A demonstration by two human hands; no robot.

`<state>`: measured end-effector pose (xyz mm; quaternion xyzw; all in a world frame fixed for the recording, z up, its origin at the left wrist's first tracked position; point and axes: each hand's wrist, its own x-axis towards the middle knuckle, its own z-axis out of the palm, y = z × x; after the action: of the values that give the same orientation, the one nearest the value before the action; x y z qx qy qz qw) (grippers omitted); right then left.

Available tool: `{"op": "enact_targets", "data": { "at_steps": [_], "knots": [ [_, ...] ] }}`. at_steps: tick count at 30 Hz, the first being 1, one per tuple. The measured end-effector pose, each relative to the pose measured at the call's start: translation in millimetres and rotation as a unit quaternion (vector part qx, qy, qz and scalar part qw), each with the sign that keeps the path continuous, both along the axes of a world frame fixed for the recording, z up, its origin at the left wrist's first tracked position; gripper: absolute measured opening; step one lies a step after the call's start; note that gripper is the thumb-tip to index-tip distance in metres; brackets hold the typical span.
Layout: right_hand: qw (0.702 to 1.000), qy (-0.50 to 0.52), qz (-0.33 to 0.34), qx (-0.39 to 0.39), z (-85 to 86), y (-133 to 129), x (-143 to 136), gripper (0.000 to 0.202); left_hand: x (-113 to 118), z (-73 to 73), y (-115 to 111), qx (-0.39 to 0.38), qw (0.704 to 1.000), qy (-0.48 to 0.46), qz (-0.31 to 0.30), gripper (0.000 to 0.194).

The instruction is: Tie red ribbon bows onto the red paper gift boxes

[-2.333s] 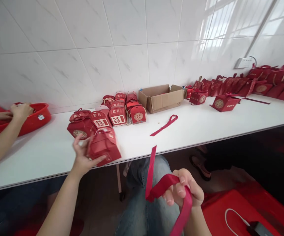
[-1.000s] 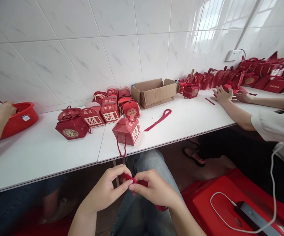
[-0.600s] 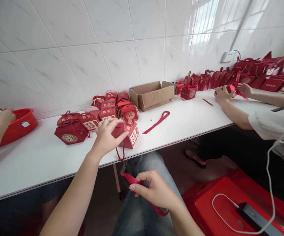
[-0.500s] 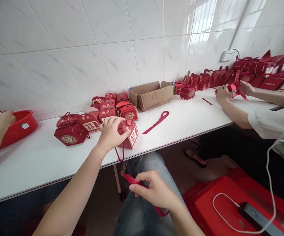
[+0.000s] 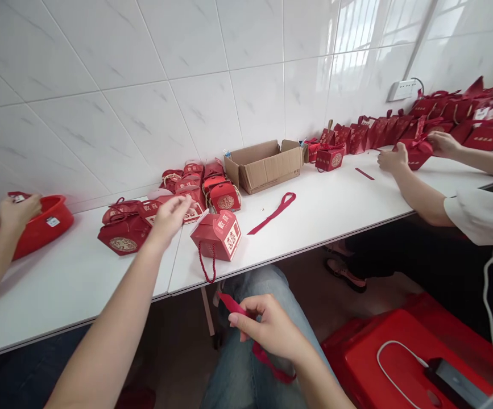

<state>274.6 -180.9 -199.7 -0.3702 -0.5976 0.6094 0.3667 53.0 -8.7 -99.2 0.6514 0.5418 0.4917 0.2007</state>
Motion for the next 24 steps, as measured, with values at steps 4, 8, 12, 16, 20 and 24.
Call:
{"op": "enact_targets", "data": {
  "at_steps": [4, 8, 12, 16, 20, 24],
  "knots": [
    [0.988, 0.12, 0.043, -0.086, -25.8, 14.4, -14.2, 0.035, 4.8, -32.5, -25.0, -0.017, 1.0, 0.0, -0.019, 0.033],
    [0.979, 0.145, 0.047, -0.134, -56.7, 26.9, -29.7, 0.037, 4.0, -46.8, -14.5, 0.021, 0.995, -0.091, 0.023, 0.031],
    [0.979, 0.123, 0.026, -0.16, -72.1, 32.6, -34.1, 0.04, 0.7, -51.2, 1.9, 0.027, 0.989, -0.145, 0.018, 0.031],
    [0.98, 0.118, 0.031, -0.16, -73.4, 32.7, -32.1, 0.039, 3.3, -51.4, 7.0, 0.043, 0.988, -0.147, 0.027, 0.032],
    [0.98, 0.111, 0.034, -0.16, -76.2, 32.4, -31.1, 0.04, 1.1, -53.0, 10.5, 0.019, 0.984, -0.171, -0.041, 0.036],
    [0.977, 0.117, 0.027, -0.177, -80.2, 32.8, -31.7, 0.042, -9.6, -72.9, 13.1, -0.026, 0.958, -0.264, -0.112, 0.049]
  ]
}}
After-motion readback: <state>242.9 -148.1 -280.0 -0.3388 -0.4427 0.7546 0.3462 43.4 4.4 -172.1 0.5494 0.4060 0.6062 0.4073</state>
